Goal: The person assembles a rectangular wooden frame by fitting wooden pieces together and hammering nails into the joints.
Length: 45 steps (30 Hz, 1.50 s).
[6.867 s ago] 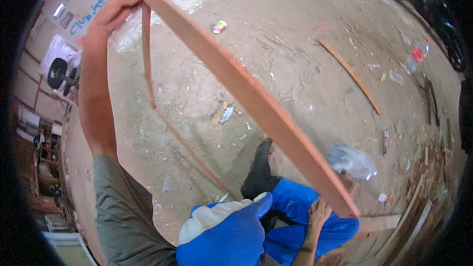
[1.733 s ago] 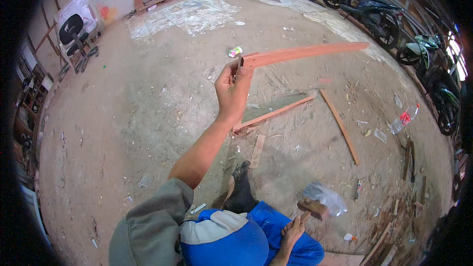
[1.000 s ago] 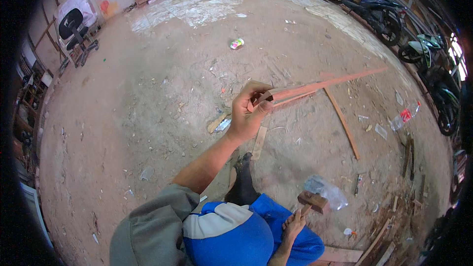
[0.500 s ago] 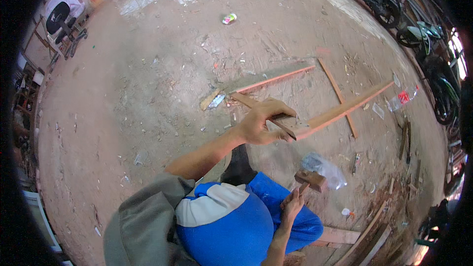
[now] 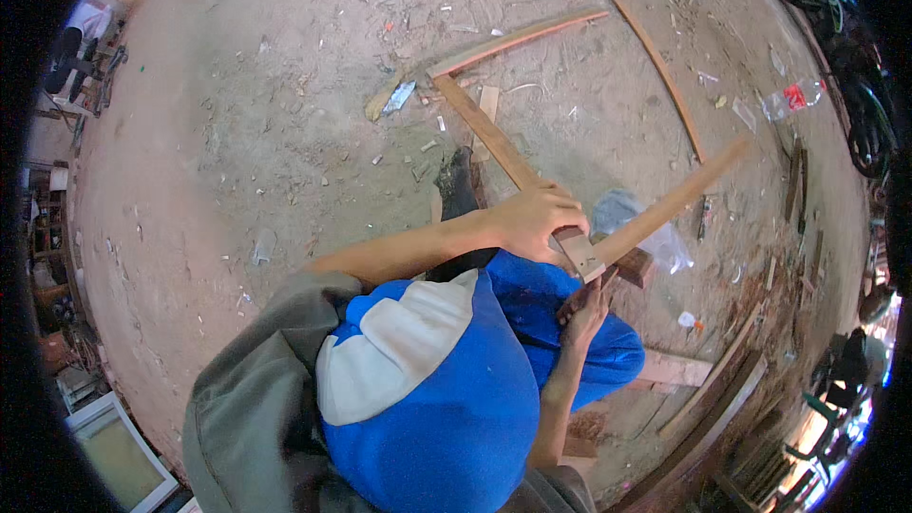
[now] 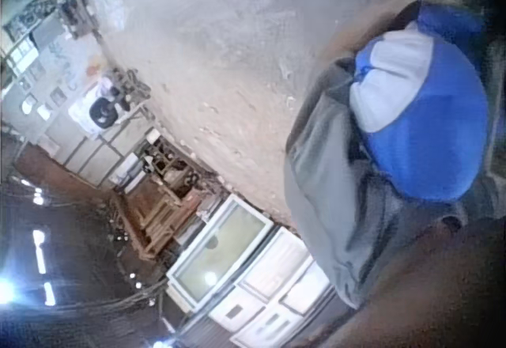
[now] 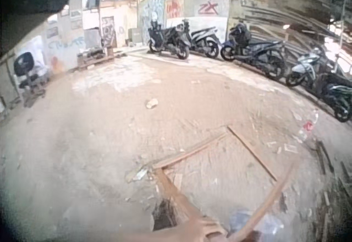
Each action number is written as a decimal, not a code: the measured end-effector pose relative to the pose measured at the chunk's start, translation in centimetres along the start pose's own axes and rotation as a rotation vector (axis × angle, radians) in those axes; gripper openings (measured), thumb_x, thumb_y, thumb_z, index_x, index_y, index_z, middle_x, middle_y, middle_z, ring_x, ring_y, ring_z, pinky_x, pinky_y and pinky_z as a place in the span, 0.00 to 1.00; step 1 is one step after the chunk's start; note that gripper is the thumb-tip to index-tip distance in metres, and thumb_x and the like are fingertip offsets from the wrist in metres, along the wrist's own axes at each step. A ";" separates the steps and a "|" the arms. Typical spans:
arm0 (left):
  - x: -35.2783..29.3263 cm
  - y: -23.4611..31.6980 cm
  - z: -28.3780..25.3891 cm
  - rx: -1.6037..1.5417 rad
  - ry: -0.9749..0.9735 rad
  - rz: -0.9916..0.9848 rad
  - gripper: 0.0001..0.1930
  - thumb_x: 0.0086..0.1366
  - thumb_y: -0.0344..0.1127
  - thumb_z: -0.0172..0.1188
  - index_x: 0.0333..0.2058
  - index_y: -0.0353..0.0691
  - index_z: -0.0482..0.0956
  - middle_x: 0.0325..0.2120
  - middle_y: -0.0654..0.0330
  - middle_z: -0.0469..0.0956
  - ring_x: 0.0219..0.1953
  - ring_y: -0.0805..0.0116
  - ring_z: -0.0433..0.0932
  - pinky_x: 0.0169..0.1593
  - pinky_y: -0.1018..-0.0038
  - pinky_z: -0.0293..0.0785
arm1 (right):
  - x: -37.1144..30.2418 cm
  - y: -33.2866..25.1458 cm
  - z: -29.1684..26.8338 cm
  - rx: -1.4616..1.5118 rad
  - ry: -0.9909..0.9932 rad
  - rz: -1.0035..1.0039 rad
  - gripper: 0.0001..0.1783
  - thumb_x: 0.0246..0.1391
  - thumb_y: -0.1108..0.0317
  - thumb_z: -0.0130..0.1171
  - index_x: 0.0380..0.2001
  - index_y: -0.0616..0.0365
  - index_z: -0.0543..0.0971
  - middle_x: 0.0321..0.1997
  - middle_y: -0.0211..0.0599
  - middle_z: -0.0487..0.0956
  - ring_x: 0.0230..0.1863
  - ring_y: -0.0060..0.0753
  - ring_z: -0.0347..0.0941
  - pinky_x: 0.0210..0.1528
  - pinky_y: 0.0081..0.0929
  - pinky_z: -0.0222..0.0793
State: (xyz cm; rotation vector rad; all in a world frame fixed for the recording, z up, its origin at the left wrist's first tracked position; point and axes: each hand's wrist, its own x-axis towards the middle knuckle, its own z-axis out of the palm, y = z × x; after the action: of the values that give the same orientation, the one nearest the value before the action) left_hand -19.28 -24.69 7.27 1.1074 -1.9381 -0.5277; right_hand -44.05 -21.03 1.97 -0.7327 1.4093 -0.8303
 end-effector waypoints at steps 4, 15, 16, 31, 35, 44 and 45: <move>-1.7 -3.1 5.4 0.082 -0.053 0.007 0.24 0.45 0.49 0.75 0.39 0.45 0.80 0.38 0.61 0.78 0.45 0.56 0.77 0.54 0.59 0.66 | -1.6 -1.2 -0.3 0.103 0.028 0.074 0.21 0.69 0.44 0.49 0.31 0.50 0.68 0.13 0.23 0.57 0.09 0.21 0.52 0.09 0.24 0.49; -2.4 -8.7 8.9 0.323 -0.168 -0.015 0.23 0.44 0.49 0.74 0.37 0.45 0.81 0.38 0.63 0.78 0.48 0.60 0.75 0.55 0.56 0.65 | -1.8 -1.3 -0.3 0.095 0.065 0.056 0.23 0.71 0.45 0.47 0.34 0.54 0.71 0.15 0.24 0.59 0.11 0.21 0.54 0.11 0.24 0.50; -2.3 -8.7 8.8 0.319 -0.169 -0.016 0.23 0.44 0.49 0.74 0.37 0.45 0.81 0.38 0.63 0.78 0.48 0.60 0.75 0.55 0.56 0.65 | -1.9 -1.3 -0.3 0.039 0.060 0.040 0.23 0.71 0.46 0.46 0.36 0.56 0.73 0.15 0.25 0.61 0.11 0.20 0.55 0.11 0.23 0.51; -3.0 -10.3 9.6 0.395 -0.239 -0.007 0.21 0.44 0.49 0.73 0.37 0.50 0.80 0.38 0.65 0.75 0.49 0.63 0.72 0.55 0.55 0.62 | -4.4 -2.3 1.6 -0.400 0.065 -0.052 0.20 0.71 0.54 0.50 0.37 0.61 0.78 0.18 0.26 0.69 0.15 0.17 0.62 0.16 0.20 0.56; -2.1 -8.9 7.8 0.368 -0.033 0.148 0.23 0.46 0.45 0.72 0.43 0.50 0.80 0.36 0.66 0.75 0.46 0.64 0.74 0.54 0.57 0.62 | -5.7 -1.4 -0.4 -0.223 0.070 -0.183 0.19 0.72 0.55 0.48 0.39 0.61 0.77 0.18 0.26 0.68 0.15 0.17 0.61 0.16 0.19 0.55; 10.7 -2.0 -8.1 0.257 0.466 0.180 0.23 0.56 0.48 0.71 0.47 0.43 0.81 0.36 0.57 0.80 0.39 0.55 0.80 0.45 0.59 0.74 | -5.9 0.7 -1.6 0.125 0.237 -0.080 0.19 0.73 0.53 0.47 0.39 0.59 0.73 0.17 0.25 0.63 0.12 0.15 0.55 0.11 0.19 0.51; 12.2 -2.0 -10.2 0.274 0.577 0.149 0.23 0.57 0.50 0.70 0.45 0.42 0.81 0.34 0.55 0.81 0.36 0.55 0.81 0.42 0.61 0.75 | -5.6 0.8 -1.5 0.138 0.235 -0.079 0.19 0.73 0.53 0.47 0.39 0.59 0.73 0.17 0.25 0.63 0.12 0.15 0.55 0.11 0.19 0.51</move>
State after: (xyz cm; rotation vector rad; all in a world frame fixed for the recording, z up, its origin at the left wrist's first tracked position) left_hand -13.27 -35.77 17.22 1.1181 -1.5841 0.1407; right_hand -45.43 -15.80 4.26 -0.6022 1.5211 -1.0923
